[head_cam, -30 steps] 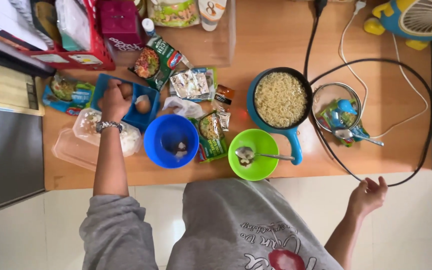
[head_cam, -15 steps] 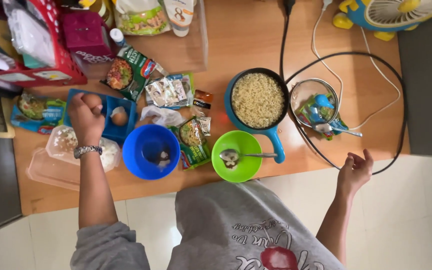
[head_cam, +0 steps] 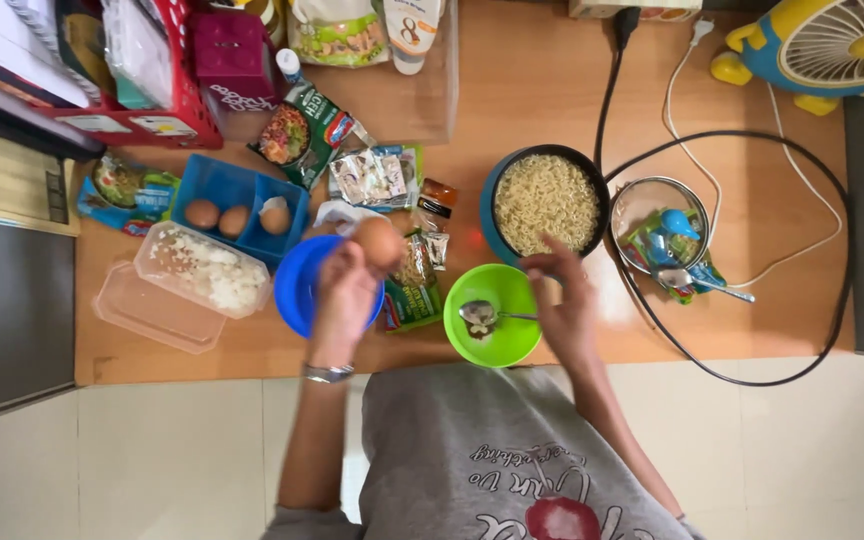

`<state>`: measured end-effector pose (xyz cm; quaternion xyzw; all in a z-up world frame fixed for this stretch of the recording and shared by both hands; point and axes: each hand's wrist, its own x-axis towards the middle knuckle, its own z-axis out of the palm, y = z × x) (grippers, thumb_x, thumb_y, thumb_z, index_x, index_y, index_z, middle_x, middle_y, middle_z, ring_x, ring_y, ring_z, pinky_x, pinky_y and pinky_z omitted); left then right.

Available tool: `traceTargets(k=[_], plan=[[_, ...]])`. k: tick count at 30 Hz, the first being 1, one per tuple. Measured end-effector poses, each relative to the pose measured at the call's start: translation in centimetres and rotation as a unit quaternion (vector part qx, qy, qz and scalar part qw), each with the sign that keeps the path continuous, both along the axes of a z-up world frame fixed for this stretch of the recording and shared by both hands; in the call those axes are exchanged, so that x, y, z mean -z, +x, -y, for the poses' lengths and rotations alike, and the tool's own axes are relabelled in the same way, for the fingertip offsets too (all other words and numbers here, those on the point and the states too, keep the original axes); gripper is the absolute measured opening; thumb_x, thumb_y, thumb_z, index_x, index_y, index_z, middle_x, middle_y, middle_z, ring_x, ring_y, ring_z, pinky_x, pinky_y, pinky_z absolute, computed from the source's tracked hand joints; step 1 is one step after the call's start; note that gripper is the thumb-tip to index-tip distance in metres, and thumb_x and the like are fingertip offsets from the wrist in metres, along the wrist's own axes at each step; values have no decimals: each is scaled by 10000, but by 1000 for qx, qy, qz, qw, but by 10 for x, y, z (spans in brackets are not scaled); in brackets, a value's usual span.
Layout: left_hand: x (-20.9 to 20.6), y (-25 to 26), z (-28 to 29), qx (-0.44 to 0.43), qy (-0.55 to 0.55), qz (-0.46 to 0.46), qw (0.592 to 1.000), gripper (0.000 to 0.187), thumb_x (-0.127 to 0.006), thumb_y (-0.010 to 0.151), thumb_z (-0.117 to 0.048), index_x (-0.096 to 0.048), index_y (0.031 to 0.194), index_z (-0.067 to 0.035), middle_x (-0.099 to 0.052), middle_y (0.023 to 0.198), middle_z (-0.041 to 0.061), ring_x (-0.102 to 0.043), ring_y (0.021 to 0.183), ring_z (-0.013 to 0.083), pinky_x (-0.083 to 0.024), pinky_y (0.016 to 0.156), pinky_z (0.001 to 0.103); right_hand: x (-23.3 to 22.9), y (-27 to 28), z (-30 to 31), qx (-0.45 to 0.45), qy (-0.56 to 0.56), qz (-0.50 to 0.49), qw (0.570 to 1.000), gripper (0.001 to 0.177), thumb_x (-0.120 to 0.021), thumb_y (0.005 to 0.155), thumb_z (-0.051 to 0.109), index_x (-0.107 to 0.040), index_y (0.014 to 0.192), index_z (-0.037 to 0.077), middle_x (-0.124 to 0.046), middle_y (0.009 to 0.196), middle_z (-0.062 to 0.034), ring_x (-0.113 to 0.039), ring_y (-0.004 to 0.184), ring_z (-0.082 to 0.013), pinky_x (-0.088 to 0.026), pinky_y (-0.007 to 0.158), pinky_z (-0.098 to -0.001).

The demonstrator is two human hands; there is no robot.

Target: Preparing instant noodles by stirring, adding seasoning from packets, and cracking eggs into a small electric pot.

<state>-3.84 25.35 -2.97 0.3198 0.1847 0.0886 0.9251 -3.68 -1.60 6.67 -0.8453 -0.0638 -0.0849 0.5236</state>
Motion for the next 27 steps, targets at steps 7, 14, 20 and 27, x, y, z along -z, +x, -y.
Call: traceTargets(k=[7, 14, 20, 27], plan=[[2, -25, 59, 110, -37, 18, 993, 440, -604, 1039, -357, -668, 1298, -8, -726, 1199, 229, -724, 1077, 365, -554, 996, 546, -11, 6, -46, -151, -53, 70, 985, 796, -883, 786, 219, -553, 1501, 109, -729, 1248, -22, -616, 1067, -212, -340, 1041, -352], [-28, -36, 57, 74, 42, 19, 996, 485, -687, 996, -244, -576, 1402, -2, -678, 1242, 169, -657, 1185, 297, -507, 1070, 503, -17, 2, -60, -173, -48, 65, 982, 1168, -965, 673, 239, -310, 1625, 71, -592, 1447, -91, -542, 1234, -299, -295, 1050, -454], [-18, -32, 31, 5, 27, 24, 999, 530, -763, 935, -125, -532, 1398, -11, -667, 1227, 164, -674, 1147, 275, -552, 1040, 448, -4, -2, -39, -141, -60, 28, 988, 1054, -923, 721, 247, -372, 1595, 33, -646, 1361, -102, -573, 1264, -335, -340, 1110, -437], [-30, -33, 0, -34, -93, 41, 994, 697, -812, 839, -51, -444, 1431, -24, -556, 1331, 350, -634, 1191, 527, -559, 1037, 618, 9, -7, -6, -77, -47, 1, 996, 1027, -898, 756, 99, -330, 1609, 30, -678, 1239, -149, -647, 1127, -320, -414, 1109, -492]])
